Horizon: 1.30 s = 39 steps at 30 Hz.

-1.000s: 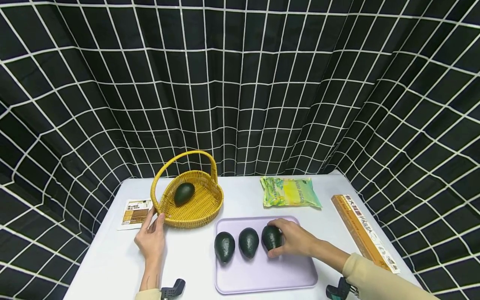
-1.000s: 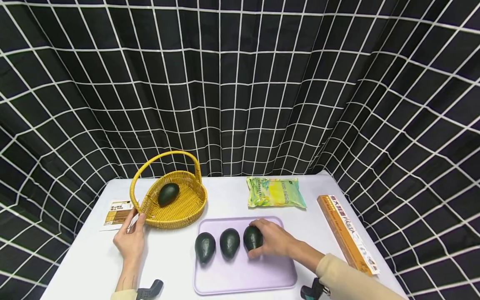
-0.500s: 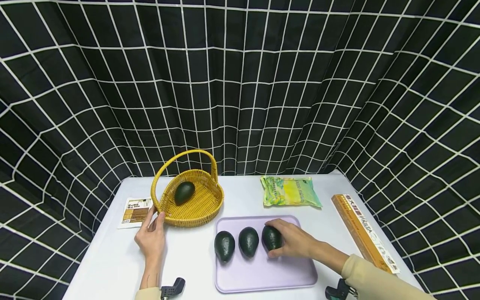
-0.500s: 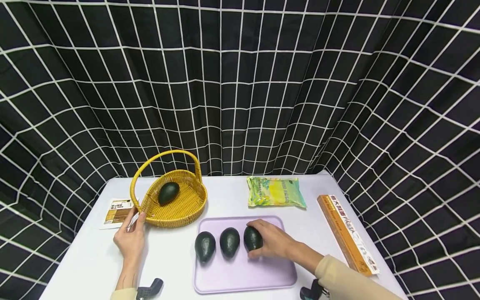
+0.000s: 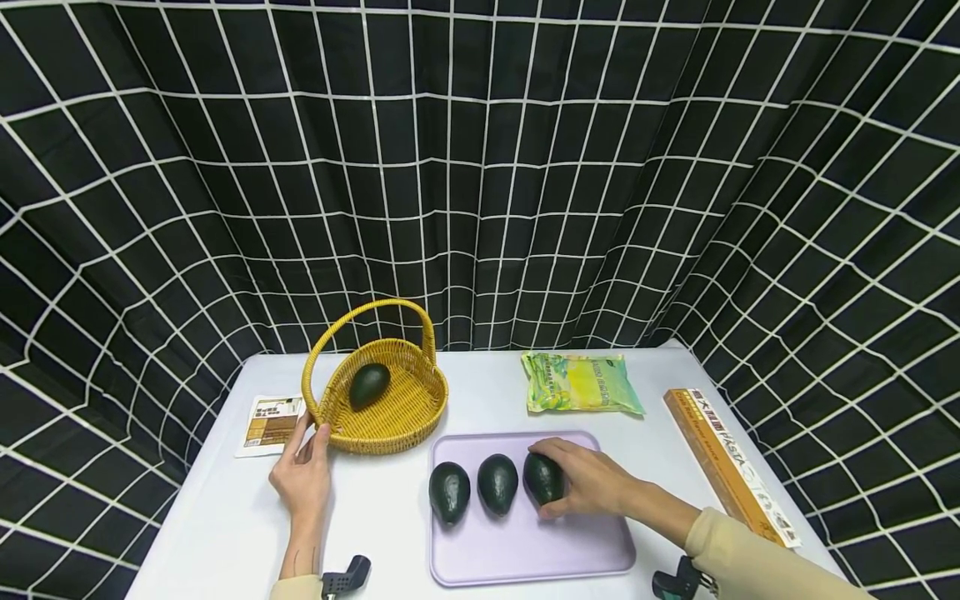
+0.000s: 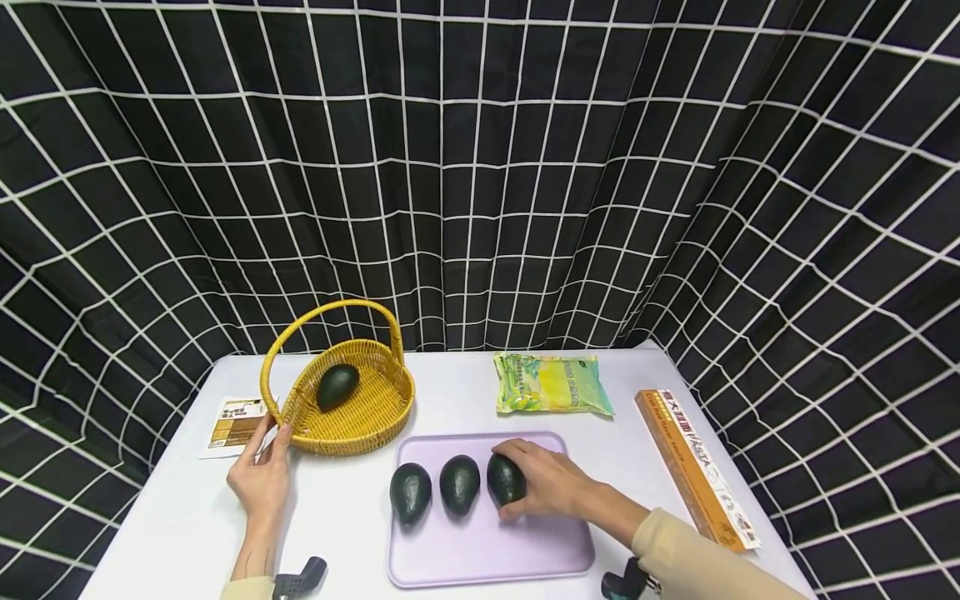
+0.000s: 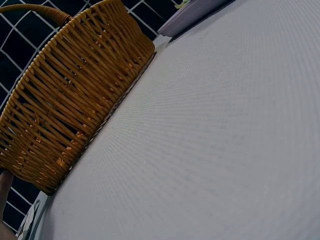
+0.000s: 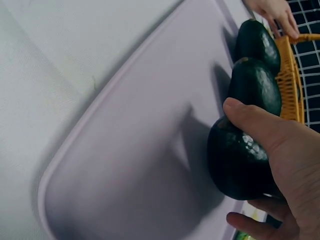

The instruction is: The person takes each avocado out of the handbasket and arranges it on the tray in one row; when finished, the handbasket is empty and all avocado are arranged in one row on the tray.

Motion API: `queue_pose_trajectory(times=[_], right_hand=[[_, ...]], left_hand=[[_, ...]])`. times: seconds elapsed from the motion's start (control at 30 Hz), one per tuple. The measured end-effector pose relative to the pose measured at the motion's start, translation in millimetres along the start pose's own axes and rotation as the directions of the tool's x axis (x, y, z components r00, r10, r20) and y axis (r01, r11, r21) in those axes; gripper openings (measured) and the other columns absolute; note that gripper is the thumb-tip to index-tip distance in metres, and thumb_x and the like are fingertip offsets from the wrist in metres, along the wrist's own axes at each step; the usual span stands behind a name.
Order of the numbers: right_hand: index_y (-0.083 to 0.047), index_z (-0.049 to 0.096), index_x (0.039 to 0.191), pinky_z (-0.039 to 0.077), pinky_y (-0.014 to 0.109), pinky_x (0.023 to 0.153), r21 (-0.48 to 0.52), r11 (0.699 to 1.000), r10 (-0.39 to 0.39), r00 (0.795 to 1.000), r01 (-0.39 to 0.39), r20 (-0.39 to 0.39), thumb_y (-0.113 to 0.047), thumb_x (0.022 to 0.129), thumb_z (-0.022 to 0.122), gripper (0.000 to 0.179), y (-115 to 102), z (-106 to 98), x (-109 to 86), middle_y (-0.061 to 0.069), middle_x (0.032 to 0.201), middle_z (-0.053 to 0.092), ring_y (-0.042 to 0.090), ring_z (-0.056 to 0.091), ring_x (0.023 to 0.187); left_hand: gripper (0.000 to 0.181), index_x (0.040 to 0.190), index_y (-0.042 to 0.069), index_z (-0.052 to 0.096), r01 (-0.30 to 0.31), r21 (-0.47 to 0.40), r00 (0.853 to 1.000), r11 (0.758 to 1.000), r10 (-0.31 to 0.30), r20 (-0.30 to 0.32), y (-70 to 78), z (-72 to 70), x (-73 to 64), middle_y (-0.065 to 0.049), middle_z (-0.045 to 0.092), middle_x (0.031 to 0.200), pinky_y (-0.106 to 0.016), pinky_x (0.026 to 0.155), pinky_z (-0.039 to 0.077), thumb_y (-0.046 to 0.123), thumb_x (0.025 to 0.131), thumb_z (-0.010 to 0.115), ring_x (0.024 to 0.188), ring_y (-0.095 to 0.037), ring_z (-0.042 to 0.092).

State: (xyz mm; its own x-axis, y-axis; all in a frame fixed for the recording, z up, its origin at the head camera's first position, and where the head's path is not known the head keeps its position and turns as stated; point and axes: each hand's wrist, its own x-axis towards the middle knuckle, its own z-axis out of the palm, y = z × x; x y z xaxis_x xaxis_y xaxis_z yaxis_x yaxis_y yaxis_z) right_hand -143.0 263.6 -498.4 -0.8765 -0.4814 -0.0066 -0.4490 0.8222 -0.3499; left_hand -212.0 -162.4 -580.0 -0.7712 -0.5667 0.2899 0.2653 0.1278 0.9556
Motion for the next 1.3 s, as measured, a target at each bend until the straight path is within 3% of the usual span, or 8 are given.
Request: queue_pose_trajectory(times=[0.63,1.1,1.3], right_hand=[[-0.013,0.054,0.148,0.063,0.060,0.097,-0.043,0.999,-0.013,1.000,0.013,0.009,-0.052,0.069,0.094,0.096,-0.6,-2.9,-0.5,0.017,0.146,0.060,0.037,0.063,0.127],[-0.010,0.057,0.145,0.059,0.059,0.106,-0.014,1.000,-0.020,1.000,0.021,0.018,-0.047,0.072,0.094,0.089,-1.1,-4.7,1.6,0.018,0.145,0.059,0.037,0.061,0.130],[-0.011,0.059,0.143,0.061,0.056,0.104,-0.037,0.999,-0.036,0.999,0.036,0.008,-0.048,0.072,0.094,0.088,-1.0,-4.9,1.3,0.016,0.142,0.061,0.035,0.063,0.127]], left_hand=[[0.043,0.135,0.002,0.067,-0.027,-0.045,0.999,0.999,0.026,-0.019,-1.8,0.8,0.7,-0.021,0.068,0.136,-0.015,0.098,0.059,0.010,0.094,0.079,0.108,0.005,0.069],[0.042,0.134,0.001,0.068,-0.048,-0.056,0.999,0.997,0.047,-0.019,-2.2,1.4,0.6,-0.022,0.069,0.134,-0.016,0.097,0.060,0.008,0.094,0.079,0.109,0.003,0.070],[0.043,0.135,0.000,0.067,-0.043,-0.047,0.999,0.998,0.042,-0.018,-1.9,1.0,0.5,-0.021,0.069,0.135,-0.015,0.097,0.060,0.009,0.094,0.079,0.110,0.005,0.069]])
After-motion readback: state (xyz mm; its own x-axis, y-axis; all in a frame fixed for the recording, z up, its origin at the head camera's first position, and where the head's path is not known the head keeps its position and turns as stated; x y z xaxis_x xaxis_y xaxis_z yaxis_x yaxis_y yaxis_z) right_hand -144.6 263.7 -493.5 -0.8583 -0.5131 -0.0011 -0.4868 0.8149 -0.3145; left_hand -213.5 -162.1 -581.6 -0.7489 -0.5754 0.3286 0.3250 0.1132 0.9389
